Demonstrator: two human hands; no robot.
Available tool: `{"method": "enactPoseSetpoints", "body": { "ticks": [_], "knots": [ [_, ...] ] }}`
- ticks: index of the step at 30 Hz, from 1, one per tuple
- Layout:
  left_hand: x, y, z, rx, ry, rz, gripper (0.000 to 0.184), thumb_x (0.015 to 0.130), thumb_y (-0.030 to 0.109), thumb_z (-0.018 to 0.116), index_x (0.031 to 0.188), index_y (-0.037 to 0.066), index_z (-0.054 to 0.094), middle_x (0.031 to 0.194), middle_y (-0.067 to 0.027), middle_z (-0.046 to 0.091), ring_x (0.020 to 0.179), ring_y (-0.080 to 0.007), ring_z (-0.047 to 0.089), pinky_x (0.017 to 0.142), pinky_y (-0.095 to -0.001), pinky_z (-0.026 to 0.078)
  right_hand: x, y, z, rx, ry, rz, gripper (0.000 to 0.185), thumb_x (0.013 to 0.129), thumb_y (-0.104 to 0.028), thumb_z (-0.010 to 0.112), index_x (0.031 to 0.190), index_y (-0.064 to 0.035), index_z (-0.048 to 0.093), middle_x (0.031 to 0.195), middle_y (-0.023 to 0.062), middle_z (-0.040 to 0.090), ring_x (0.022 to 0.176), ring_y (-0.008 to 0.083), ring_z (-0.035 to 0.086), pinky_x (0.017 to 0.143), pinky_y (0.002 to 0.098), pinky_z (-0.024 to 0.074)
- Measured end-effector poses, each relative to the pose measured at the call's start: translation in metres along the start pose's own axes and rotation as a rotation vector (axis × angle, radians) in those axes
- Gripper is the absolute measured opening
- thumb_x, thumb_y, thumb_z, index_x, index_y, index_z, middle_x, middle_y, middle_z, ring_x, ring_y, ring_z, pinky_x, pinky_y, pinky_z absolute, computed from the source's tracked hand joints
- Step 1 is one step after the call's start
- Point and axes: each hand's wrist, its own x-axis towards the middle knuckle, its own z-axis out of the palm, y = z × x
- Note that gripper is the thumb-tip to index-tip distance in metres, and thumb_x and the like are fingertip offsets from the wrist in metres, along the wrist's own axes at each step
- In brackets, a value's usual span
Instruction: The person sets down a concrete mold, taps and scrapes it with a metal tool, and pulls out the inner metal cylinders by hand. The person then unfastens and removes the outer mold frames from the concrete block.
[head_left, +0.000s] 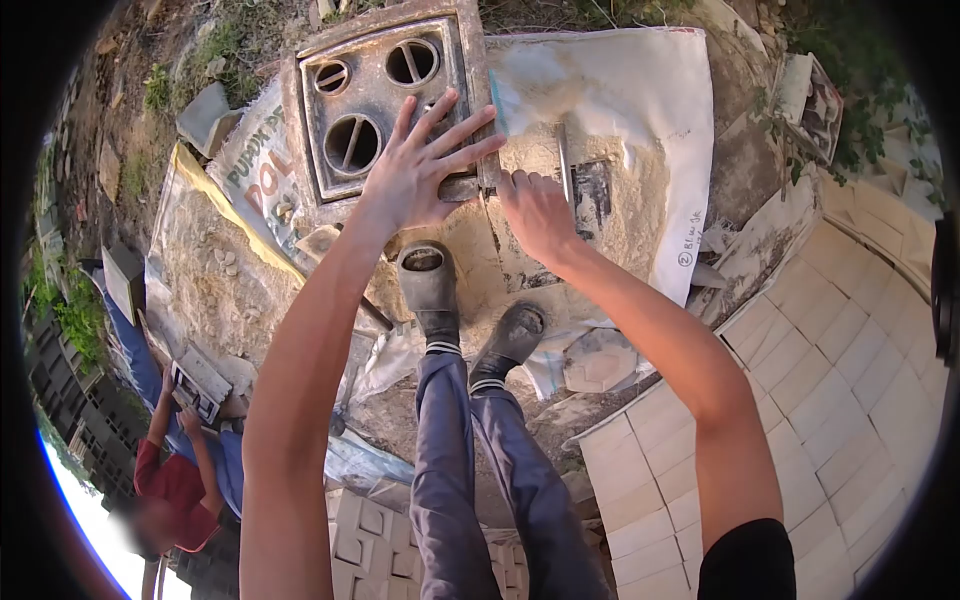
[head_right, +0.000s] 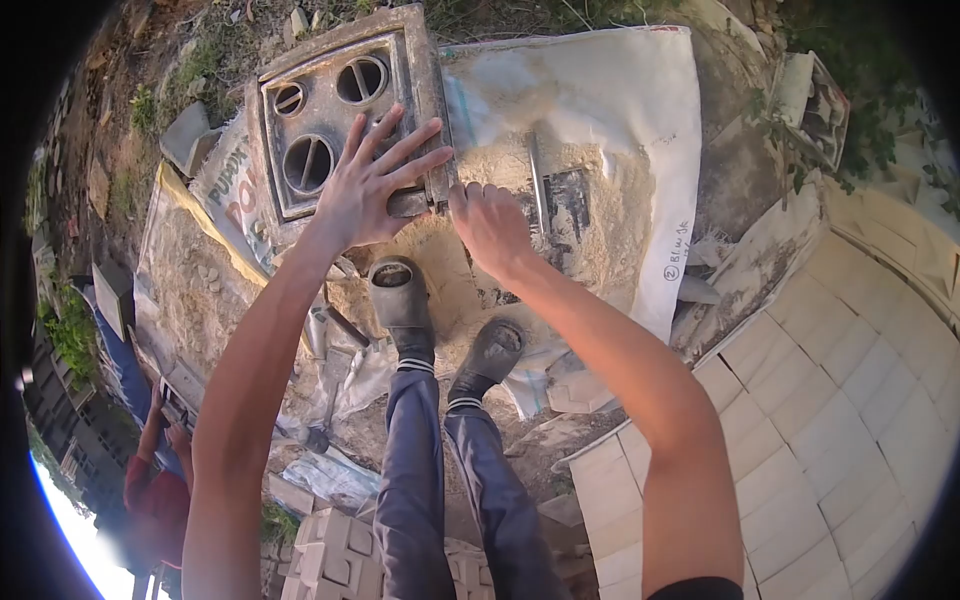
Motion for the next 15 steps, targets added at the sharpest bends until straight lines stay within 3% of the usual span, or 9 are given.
{"method": "enactPoseSetpoints", "body": {
  "ticks": [3, 5, 10, 12, 15],
  "knots": [
    [0.000, -0.002, 0.001, 0.015, -0.014, 0.001, 0.089, 0.070, 0.057, 0.070, 0.147, 0.044, 0.026, 0.157, 0.0121, 0.017, 0.146, -0.0251, 0.015, 0.119, -0.0552, 0.010, 0.004, 0.001, 0.002, -0.031, -0.102, 0.036, 0.013, 0.078, -0.008, 0.061, 0.089, -0.0005, 0.063, 0.076, 0.0147, 0.065, 0.072, 0.0284, 0.069, 0.060, 0.0398, 0.0559],
    [-0.003, -0.001, 0.003, 0.018, -0.012, -0.001, 0.089, 0.071, 0.057, 0.070, 0.147, 0.044, 0.025, 0.157, 0.0121, 0.017, 0.146, -0.0250, 0.015, 0.118, -0.0554, 0.011, 0.018, 0.005, -0.011, 0.020, -0.410, 0.069, 0.013, 0.078, -0.008, 0.061, 0.087, -0.0013, 0.066, 0.082, 0.0174, 0.068, 0.077, 0.0282, 0.070, 0.060, 0.0399, 0.0562],
    [-0.002, 0.000, 0.001, -0.011, 0.003, -0.004, 0.087, 0.073, 0.060, 0.068, 0.146, 0.045, 0.025, 0.157, 0.0125, 0.017, 0.146, -0.0244, 0.013, 0.119, -0.0550, 0.010, 0.044, 0.029, 0.001, 0.196, -0.544, -0.026, 0.016, 0.076, -0.012, 0.065, 0.084, 0.0014, 0.069, 0.080, 0.0199, 0.069, 0.081, 0.0332, 0.069, 0.067, 0.0405, 0.0563],
    [-0.001, 0.000, 0.003, -0.036, 0.013, 0.003, 0.087, 0.073, 0.061, 0.068, 0.146, 0.045, 0.025, 0.157, 0.0125, 0.017, 0.146, -0.0246, 0.013, 0.119, -0.0549, 0.009, 0.061, 0.034, -0.004, 0.314, -0.974, -0.085, 0.029, 0.067, -0.017, 0.072, 0.085, 0.0048, 0.066, 0.079, 0.0197, 0.068, 0.082, 0.0339, 0.068, 0.072, 0.0414, 0.0544],
    [-0.002, 0.001, 0.003, -0.091, 0.056, 0.015, 0.092, 0.069, 0.049, 0.076, 0.147, 0.040, 0.028, 0.157, 0.0103, 0.018, 0.146, -0.0270, 0.013, 0.120, -0.0529, 0.008, 0.064, 0.032, -0.012, 0.302, -1.029, -0.085, 0.030, 0.067, -0.021, 0.074, 0.087, 0.0013, 0.067, 0.079, 0.0190, 0.068, 0.083, 0.0343, 0.067, 0.071, 0.0416, 0.0539]
  ]
}}
